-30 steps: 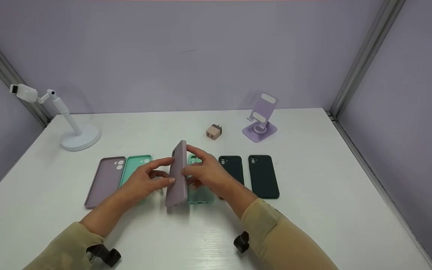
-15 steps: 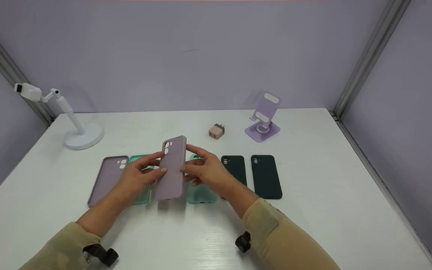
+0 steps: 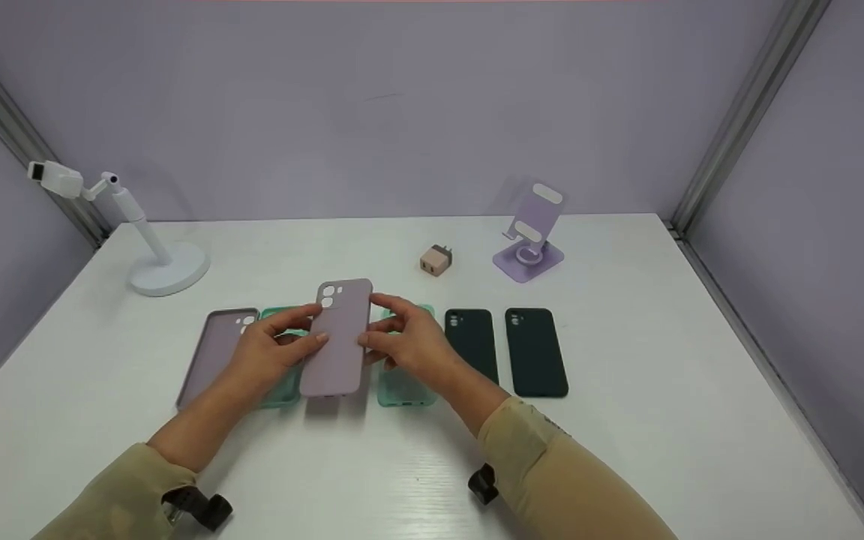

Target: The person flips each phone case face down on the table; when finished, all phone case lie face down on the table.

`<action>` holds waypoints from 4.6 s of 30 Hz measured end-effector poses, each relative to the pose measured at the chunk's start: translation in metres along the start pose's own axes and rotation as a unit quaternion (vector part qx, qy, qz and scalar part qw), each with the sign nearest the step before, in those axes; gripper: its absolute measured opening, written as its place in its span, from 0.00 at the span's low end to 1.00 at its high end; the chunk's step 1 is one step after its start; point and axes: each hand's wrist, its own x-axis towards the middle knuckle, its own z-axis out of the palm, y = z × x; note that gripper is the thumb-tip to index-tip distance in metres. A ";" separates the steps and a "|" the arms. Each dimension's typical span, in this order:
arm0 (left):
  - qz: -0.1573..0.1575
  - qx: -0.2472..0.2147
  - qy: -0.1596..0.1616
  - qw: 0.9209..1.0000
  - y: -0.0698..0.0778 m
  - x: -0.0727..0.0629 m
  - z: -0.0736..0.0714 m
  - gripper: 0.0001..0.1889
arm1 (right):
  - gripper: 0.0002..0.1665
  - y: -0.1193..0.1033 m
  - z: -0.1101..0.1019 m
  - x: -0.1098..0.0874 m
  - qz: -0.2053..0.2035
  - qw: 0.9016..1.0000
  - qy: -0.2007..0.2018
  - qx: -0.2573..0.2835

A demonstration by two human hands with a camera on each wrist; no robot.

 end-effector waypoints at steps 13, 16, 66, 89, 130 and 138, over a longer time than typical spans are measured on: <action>0.012 0.013 0.000 1.000 -0.006 0.000 -0.001 0.27 | 0.45 0.006 0.003 0.002 -0.007 0.997 -0.002 -0.078; 0.006 0.021 -0.005 1.000 -0.005 0.000 -0.003 0.28 | 0.47 0.005 0.004 0.003 -0.011 0.994 -0.002 -0.104; 0.021 0.097 -0.039 0.994 -0.014 0.004 -0.002 0.32 | 0.46 0.015 0.009 0.009 -0.007 0.980 0.000 -0.201; 0.013 0.142 -0.041 0.989 -0.017 0.005 -0.001 0.34 | 0.41 0.016 0.009 0.011 -0.009 0.967 0.004 -0.255; 0.010 0.156 -0.050 0.986 -0.019 0.007 -0.001 0.33 | 0.45 0.018 0.010 0.012 0.006 0.952 0.000 -0.305; -0.006 0.141 -0.045 0.989 -0.014 0.006 -0.001 0.33 | 0.46 0.018 0.010 0.012 0.020 0.954 0.000 -0.300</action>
